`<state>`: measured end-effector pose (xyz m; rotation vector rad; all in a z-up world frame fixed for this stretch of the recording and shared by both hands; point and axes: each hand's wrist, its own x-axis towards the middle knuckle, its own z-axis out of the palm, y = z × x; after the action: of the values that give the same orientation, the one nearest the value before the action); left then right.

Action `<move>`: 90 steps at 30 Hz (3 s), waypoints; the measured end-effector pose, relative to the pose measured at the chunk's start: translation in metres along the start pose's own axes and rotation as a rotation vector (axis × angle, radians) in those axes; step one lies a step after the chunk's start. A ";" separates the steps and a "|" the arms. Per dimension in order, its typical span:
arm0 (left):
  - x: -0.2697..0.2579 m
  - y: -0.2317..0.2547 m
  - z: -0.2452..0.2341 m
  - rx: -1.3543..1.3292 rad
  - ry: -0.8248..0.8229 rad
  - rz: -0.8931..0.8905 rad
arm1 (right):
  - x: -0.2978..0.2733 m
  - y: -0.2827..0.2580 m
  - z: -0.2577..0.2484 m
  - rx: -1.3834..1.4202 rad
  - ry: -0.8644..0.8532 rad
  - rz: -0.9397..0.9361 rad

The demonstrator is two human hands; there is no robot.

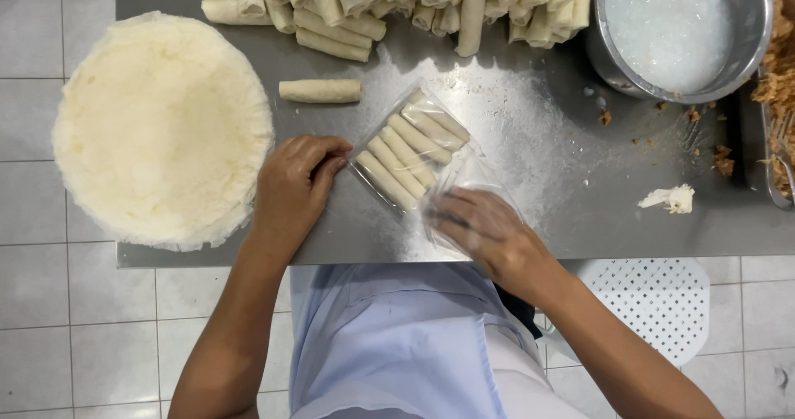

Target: The person places several spring rolls into a plastic bag, applies a label, and then places the bag on a chair.

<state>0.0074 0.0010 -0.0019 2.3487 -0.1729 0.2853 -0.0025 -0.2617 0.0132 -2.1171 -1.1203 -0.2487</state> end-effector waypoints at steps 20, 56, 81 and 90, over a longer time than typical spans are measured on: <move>-0.004 0.000 0.003 0.001 0.101 0.003 | 0.012 0.017 0.024 0.169 0.166 -0.062; -0.007 -0.003 0.006 0.015 0.165 0.003 | 0.022 0.033 0.044 -0.190 0.119 0.145; -0.006 0.000 0.003 -0.010 0.138 -0.022 | 0.025 0.048 0.031 -0.250 -0.144 0.336; -0.004 -0.001 0.003 0.003 0.136 -0.001 | 0.038 0.024 0.012 -0.271 -0.368 0.435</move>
<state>0.0045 -0.0009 -0.0057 2.3229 -0.1058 0.4443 0.0375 -0.2378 0.0103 -2.6605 -0.8205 0.2145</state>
